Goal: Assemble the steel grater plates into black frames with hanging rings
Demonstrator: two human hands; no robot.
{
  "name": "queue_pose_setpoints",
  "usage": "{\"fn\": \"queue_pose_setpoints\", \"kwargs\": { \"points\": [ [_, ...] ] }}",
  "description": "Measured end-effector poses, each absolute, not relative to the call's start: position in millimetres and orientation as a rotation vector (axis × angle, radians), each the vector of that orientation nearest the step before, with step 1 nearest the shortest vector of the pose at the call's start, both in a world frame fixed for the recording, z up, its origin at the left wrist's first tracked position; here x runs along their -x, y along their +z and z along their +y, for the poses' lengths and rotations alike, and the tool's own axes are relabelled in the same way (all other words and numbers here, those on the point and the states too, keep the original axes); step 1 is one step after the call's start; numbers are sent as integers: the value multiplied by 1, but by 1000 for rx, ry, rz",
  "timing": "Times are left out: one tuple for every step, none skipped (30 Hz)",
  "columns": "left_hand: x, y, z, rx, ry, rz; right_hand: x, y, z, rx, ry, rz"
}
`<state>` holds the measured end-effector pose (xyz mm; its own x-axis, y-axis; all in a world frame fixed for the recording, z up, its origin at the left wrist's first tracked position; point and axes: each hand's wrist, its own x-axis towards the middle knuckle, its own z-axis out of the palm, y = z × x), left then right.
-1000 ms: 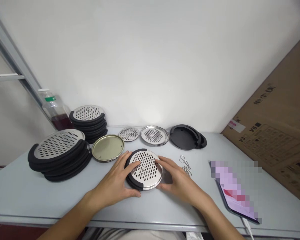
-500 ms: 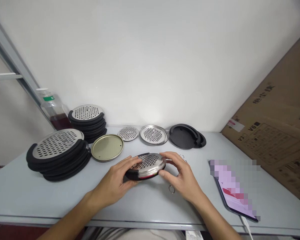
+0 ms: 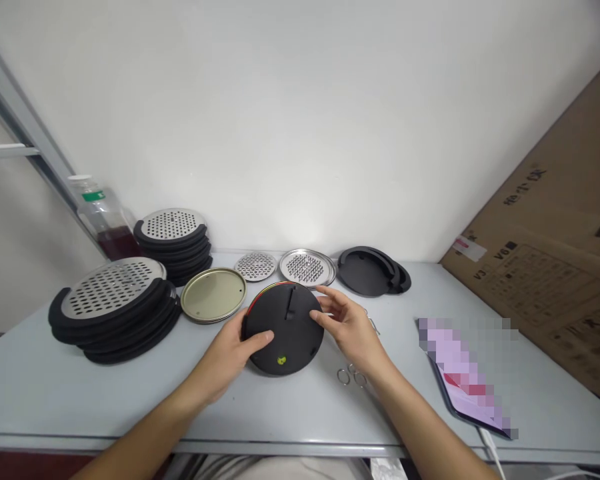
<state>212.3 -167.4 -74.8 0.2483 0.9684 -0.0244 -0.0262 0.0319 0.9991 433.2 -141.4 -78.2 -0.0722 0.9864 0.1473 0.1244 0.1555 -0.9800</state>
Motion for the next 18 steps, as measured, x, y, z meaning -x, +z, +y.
{"fn": "queue_pose_setpoints", "kwargs": {
  "points": [
    [-210,-75,-166,-1287,987,1021,-435,-81,-141,1178,1080,-1414],
    [-207,-76,-163,-1303,958,1031,-437,-84,-141,1211,1082,-1425],
    [-204,-76,-160,-1325,929,1044,-439,-86,-141,1253,1083,-1448],
    [-202,-76,-156,-1358,895,1059,-441,-88,-141,1297,1083,-1475],
    [-199,-75,-151,-1406,853,1081,-442,-90,-142,1330,1085,-1500],
    [-196,-74,-147,-1471,799,1111,-442,-91,-143,1353,1082,-1521],
    [-193,-72,-142,-1551,738,1155,-442,-92,-143,1367,1069,-1540],
    [-191,-71,-138,-1640,676,1211,-441,-93,-144,1378,1044,-1561],
    [-189,-68,-133,-1725,613,1270,-440,-93,-144,1391,1012,-1581],
    [-187,-66,-129,-1793,549,1320,-439,-93,-144,1407,979,-1600],
    [-186,-64,-126,-1832,487,1360,-437,-93,-145,1424,950,-1615],
    [-185,-62,-122,-1846,428,1390,-435,-93,-145,1441,926,-1627],
    [-185,-61,-119,-1847,379,1412,-433,-92,-145,1454,913,-1635],
    [-185,-60,-116,-1843,340,1435,-432,-91,-145,1461,907,-1640],
    [-185,-60,-113,-1843,307,1458,-431,-91,-146,1464,906,-1645],
    [-185,-60,-110,-1851,279,1478,-431,-90,-146,1466,906,-1651],
    [-186,-60,-108,-1864,256,1491,-430,-90,-146,1469,903,-1657],
    [-186,-60,-106,-1873,228,1497,-430,-89,-147,1472,898,-1667]
  ]
}}
